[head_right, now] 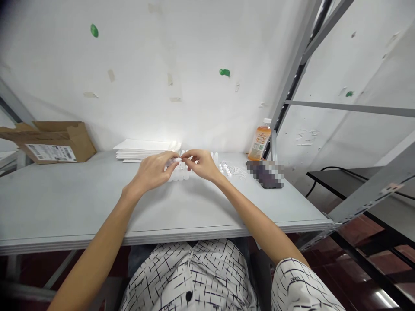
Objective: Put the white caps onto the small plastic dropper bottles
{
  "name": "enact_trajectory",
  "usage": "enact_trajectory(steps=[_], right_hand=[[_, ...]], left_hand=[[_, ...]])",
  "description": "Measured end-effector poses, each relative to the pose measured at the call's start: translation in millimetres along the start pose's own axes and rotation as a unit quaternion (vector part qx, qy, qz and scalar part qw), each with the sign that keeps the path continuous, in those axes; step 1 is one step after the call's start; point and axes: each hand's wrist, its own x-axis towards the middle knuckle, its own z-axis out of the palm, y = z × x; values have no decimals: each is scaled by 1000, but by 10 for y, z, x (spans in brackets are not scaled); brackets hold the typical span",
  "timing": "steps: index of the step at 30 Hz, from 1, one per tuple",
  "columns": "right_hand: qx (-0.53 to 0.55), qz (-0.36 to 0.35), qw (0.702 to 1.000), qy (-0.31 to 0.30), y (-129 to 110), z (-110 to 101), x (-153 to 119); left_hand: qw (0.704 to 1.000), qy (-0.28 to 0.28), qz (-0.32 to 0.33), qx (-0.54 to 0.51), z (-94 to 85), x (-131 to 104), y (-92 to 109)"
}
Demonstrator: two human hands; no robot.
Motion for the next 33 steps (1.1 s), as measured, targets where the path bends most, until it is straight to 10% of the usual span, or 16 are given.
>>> enact_trajectory(steps=[10, 33], right_hand=[[-288, -177, 936, 96, 127, 172, -57], [-262, -117, 947, 145, 98, 217, 11]], left_hand=[[1000, -21, -8, 16, -4, 6, 90], [1000, 6, 5, 23, 23, 15, 78]])
